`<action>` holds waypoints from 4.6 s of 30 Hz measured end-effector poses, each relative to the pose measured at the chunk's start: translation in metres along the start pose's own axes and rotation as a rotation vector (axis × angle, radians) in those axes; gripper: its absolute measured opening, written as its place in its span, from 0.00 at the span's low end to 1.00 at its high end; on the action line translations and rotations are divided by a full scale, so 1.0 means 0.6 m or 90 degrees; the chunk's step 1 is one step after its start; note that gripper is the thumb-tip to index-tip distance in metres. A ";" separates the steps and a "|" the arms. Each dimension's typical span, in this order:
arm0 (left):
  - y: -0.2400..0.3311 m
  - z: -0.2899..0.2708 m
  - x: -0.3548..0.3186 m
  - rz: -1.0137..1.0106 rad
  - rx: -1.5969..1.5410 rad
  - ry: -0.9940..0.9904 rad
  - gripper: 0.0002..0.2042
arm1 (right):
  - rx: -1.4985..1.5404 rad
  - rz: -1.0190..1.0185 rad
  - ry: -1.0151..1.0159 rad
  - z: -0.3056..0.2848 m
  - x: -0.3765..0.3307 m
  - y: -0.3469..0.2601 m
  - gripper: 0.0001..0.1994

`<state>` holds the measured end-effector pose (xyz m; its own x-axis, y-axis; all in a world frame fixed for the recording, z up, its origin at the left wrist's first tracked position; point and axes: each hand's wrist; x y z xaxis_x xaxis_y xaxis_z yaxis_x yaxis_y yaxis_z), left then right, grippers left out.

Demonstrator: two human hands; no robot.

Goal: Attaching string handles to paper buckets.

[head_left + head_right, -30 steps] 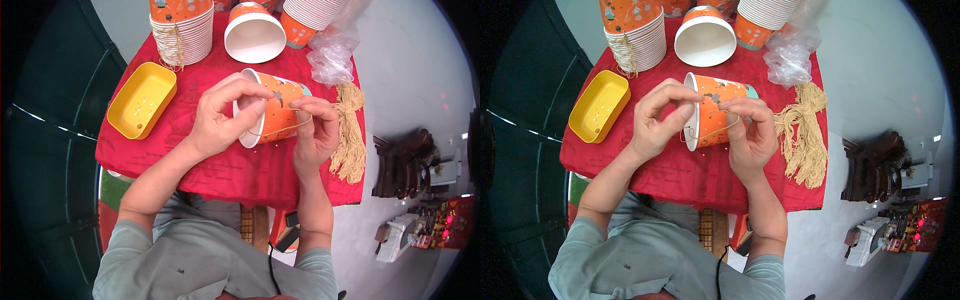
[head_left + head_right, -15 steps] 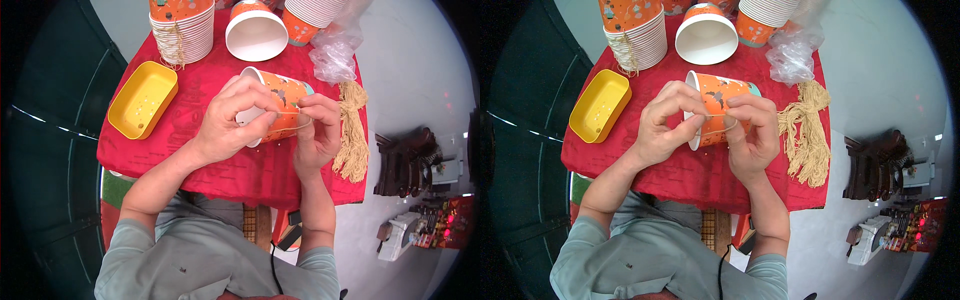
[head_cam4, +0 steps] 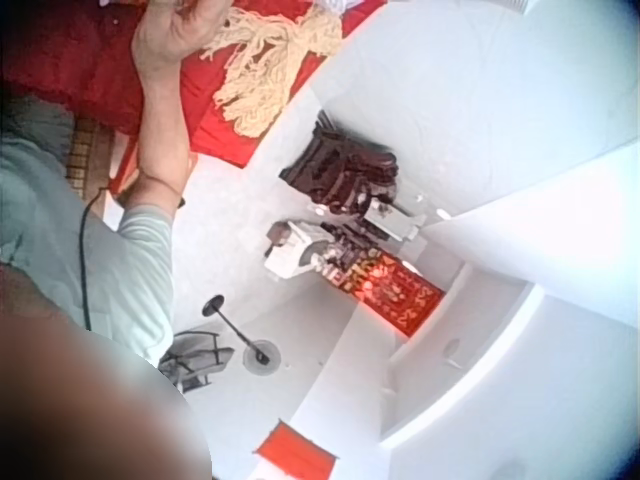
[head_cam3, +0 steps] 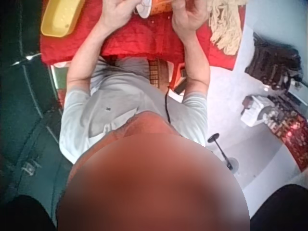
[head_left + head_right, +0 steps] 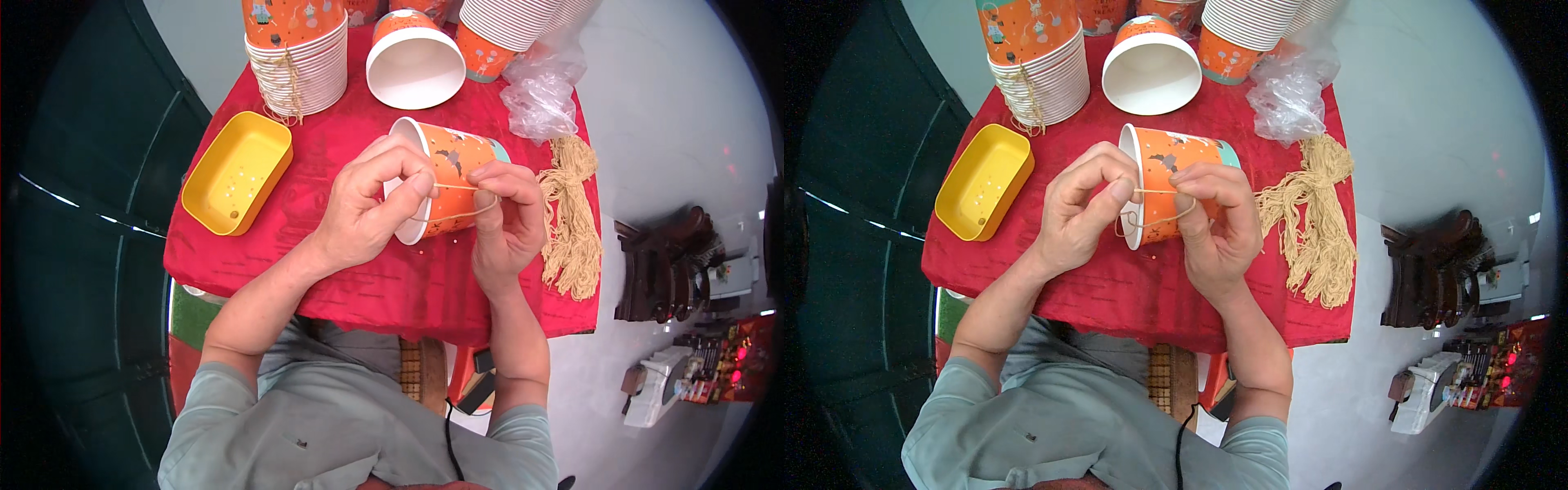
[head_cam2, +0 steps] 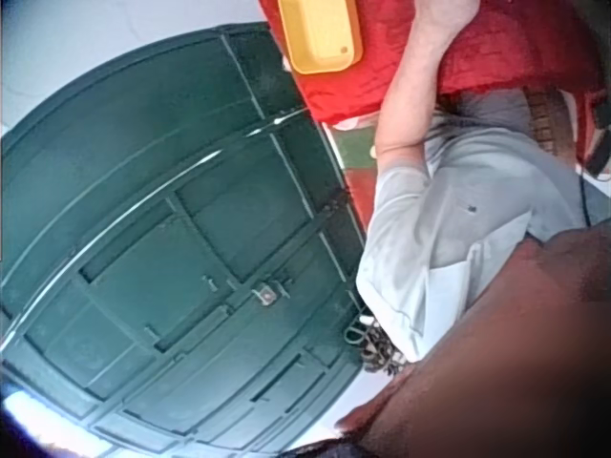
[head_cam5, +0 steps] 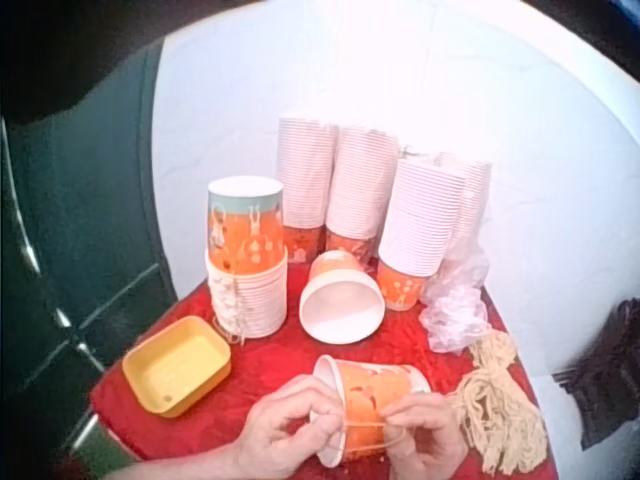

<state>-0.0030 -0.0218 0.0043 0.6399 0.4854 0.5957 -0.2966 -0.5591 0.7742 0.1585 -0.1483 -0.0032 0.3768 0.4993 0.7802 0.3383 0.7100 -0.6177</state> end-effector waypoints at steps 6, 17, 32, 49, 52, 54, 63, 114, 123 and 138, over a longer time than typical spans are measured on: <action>-0.003 -0.001 -0.004 -0.051 -0.078 -0.020 0.16 | -0.030 -0.012 -0.028 0.000 -0.001 0.000 0.06; -0.009 -0.011 0.001 -0.148 -0.193 -0.061 0.18 | -0.037 -0.026 -0.033 -0.003 0.000 -0.001 0.06; -0.009 0.012 -0.005 0.058 0.071 0.000 0.08 | -0.083 -0.043 -0.041 -0.008 0.000 0.002 0.06; 0.003 -0.002 -0.007 -0.111 -0.120 -0.090 0.17 | -0.038 0.013 -0.041 -0.006 -0.005 0.004 0.06; 0.005 -0.003 -0.007 -0.139 -0.164 -0.094 0.17 | -0.031 0.016 -0.010 -0.004 -0.003 0.001 0.06; 0.009 -0.001 -0.004 -0.137 -0.163 -0.090 0.17 | -0.031 0.018 -0.007 -0.005 -0.003 0.001 0.06; 0.022 0.007 -0.004 -0.158 -0.208 -0.075 0.08 | 0.008 0.015 0.000 -0.002 -0.002 0.001 0.07; 0.012 0.003 -0.008 -0.150 -0.134 -0.061 0.05 | -0.137 0.110 -0.041 -0.001 -0.002 -0.007 0.08; 0.004 0.002 -0.012 -0.171 -0.173 -0.042 0.08 | -0.162 0.102 -0.049 -0.004 -0.003 -0.009 0.07; 0.006 -0.004 -0.010 -0.067 -0.052 -0.011 0.05 | -0.181 0.044 -0.082 -0.003 0.007 -0.009 0.07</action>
<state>-0.0096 -0.0252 0.0038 0.6824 0.5267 0.5069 -0.2831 -0.4488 0.8476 0.1599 -0.1507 0.0032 0.3015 0.6125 0.7307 0.5499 0.5143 -0.6581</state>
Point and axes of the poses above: each hand's wrist, its own x-axis towards the middle knuckle, its own z-axis out of the palm, y = z × x, and after that the axes turned 8 degrees about x, right-handed
